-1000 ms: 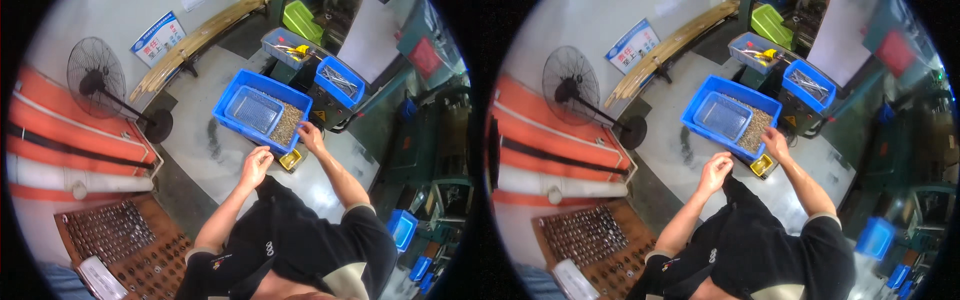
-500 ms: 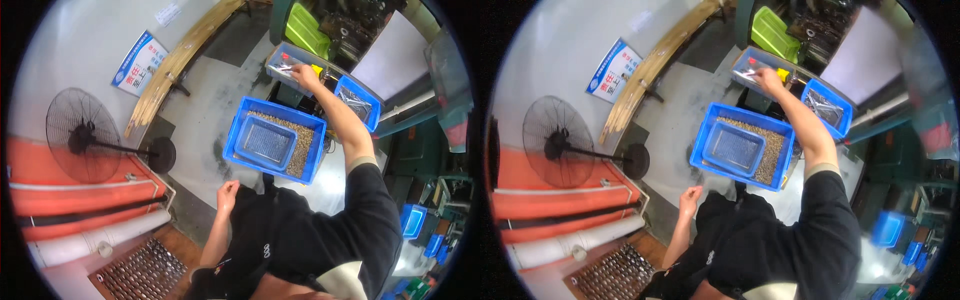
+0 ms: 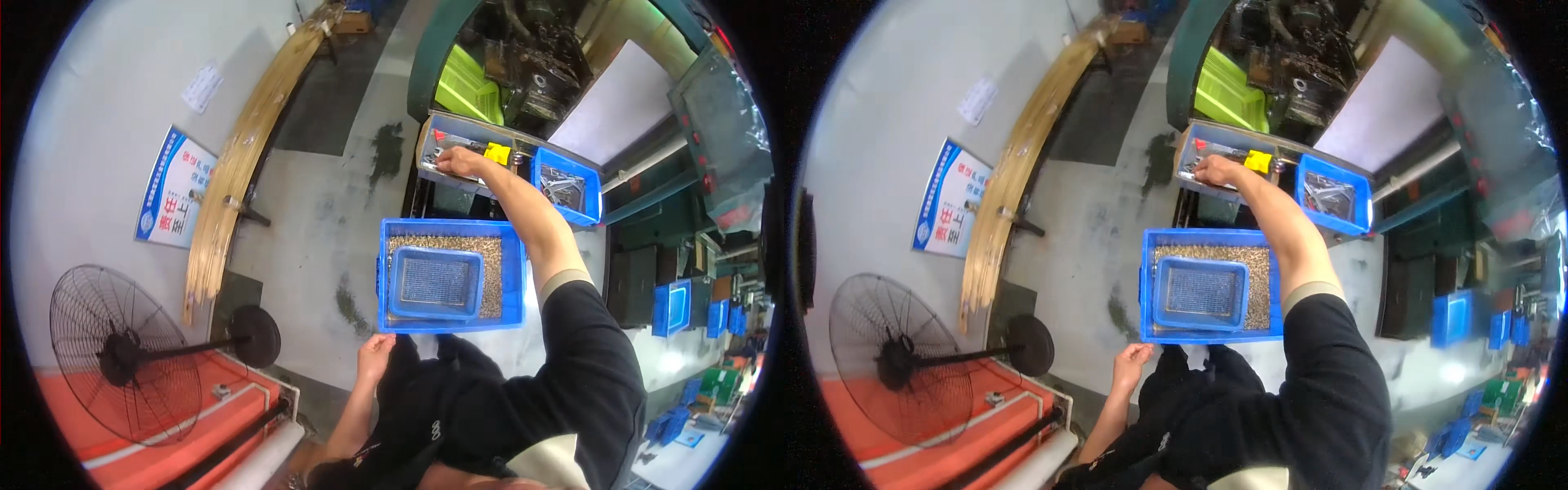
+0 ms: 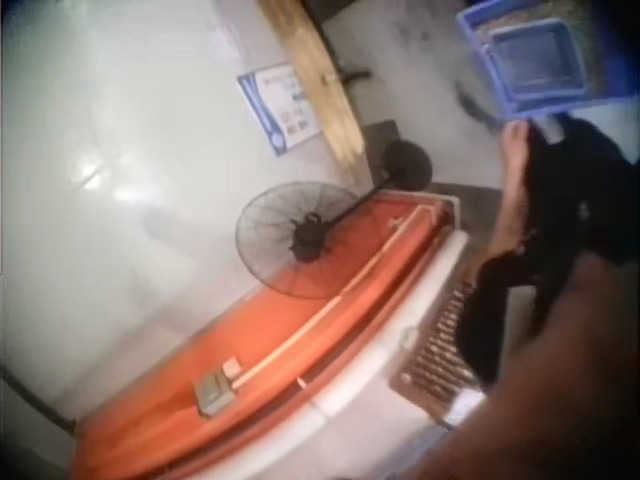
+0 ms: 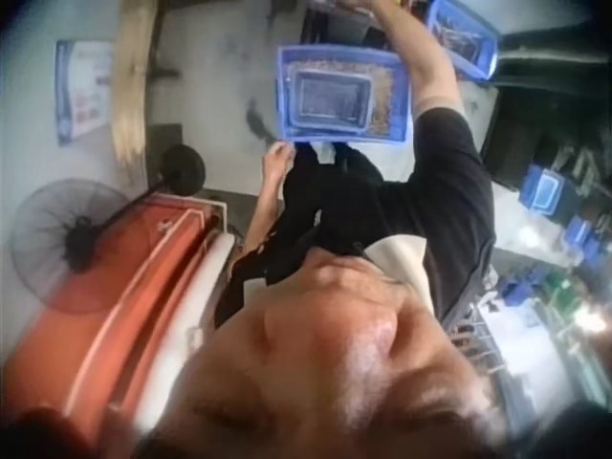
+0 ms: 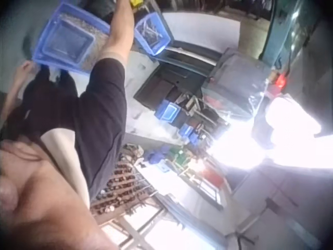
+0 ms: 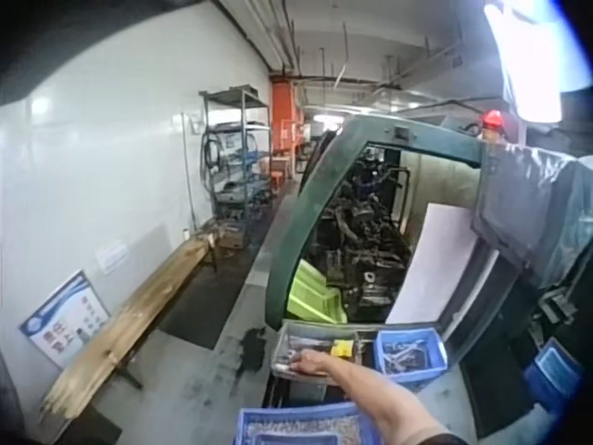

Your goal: Inspecting and measuring small metal parts using a vernier caliper at a production workstation.

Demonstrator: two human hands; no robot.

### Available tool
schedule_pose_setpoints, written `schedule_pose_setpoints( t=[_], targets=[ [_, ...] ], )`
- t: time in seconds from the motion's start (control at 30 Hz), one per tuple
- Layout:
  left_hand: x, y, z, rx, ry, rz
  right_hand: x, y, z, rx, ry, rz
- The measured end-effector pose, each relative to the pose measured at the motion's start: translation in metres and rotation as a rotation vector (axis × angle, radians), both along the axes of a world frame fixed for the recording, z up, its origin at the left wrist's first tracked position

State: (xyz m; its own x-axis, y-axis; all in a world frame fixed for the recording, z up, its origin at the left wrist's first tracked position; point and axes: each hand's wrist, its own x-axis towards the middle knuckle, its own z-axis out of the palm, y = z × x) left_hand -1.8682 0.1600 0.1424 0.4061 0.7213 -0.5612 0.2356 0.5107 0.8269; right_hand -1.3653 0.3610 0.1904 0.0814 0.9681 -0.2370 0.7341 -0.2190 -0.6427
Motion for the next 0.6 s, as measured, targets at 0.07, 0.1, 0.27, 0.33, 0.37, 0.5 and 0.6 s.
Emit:
schedule_pose_setpoints(
  t=[0.07, 0.1, 0.27, 0.33, 0.37, 0.5, 0.6],
  targets=[
    [-0.006, 0.015, -0.002, 0.029, 0.005, -0.073, -0.007, 0.002, 0.000, -0.095, 0.024, -0.016],
    [-0.007, 0.022, -0.003, 0.030, 0.002, -0.086, -0.008, 0.003, 0.000, -0.120, -0.019, -0.028],
    [-0.010, 0.047, -0.001, 0.040, 0.025, -0.150, -0.010, -0.001, 0.009, -0.070, -0.014, -0.106],
    [-0.010, 0.052, 0.000, 0.038, 0.013, -0.178, -0.011, -0.007, 0.020, 0.001, -0.093, -0.035],
    [-0.009, 0.055, 0.000, 0.037, -0.002, -0.190, -0.011, -0.008, 0.025, 0.002, -0.094, -0.052],
    [-0.006, 0.061, -0.008, 0.053, -0.025, -0.218, -0.007, -0.019, 0.056, 0.086, -0.267, -0.053],
    [0.004, 0.067, 0.000, 0.058, -0.013, -0.288, -0.002, -0.035, 0.082, 0.163, -0.254, -0.052]
  ],
)
